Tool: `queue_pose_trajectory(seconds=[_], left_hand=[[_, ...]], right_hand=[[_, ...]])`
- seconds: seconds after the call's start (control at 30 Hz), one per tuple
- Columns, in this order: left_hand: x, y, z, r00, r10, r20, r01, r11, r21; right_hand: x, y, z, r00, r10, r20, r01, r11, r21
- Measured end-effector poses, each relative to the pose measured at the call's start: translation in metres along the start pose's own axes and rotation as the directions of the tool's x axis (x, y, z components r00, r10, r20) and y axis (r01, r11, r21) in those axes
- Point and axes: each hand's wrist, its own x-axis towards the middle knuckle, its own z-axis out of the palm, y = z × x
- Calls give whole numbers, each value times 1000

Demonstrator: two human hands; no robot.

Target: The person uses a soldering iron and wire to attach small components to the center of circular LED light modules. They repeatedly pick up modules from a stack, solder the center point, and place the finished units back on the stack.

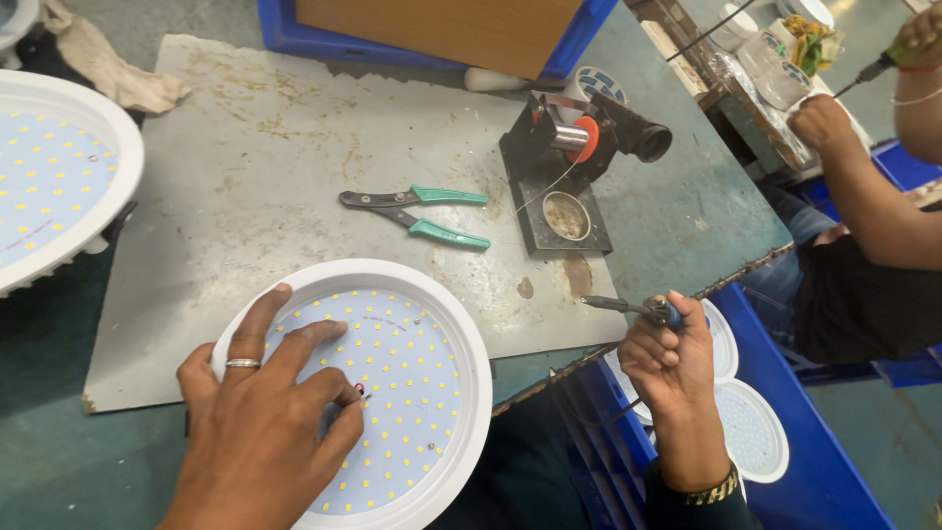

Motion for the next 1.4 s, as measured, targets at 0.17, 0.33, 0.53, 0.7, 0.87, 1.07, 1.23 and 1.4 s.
queue_pose_trajectory(seconds=[0.17, 0.33, 0.53, 0.7, 0.87, 1.07, 1.23, 1.4], left_hand=[[15, 13, -18, 998, -21, 65, 23, 999, -35], [2, 10, -21, 996, -22, 87, 30, 995, -92], [1, 10, -20, 998, 10, 65, -5, 998, -68], [4, 11, -24, 997, 8, 80, -2, 997, -77], [2, 10, -21, 996, -1, 93, 8, 997, -82], [4, 12, -21, 996, -5, 92, 12, 997, -73], [5, 12, -22, 996, -4, 87, 10, 998, -66], [5, 12, -21, 995, -15, 97, 23, 997, -73]], right_hand=[[-6, 10, 25, 998, -46, 34, 49, 993, -108], [-42, 42, 52, 940, -259, 222, 311, 918, -244], [-48, 82, 67, 859, -373, 351, 485, 812, -324], [-52, 106, 61, 815, -457, 358, 580, 635, -510], [-56, 115, 57, 783, -462, 416, 617, 489, -617], [-56, 120, 63, 791, -454, 411, 592, 398, -701], [-55, 122, 65, 802, -429, 417, 591, 464, -660], [-56, 120, 59, 780, -427, 457, 620, 426, -659]])
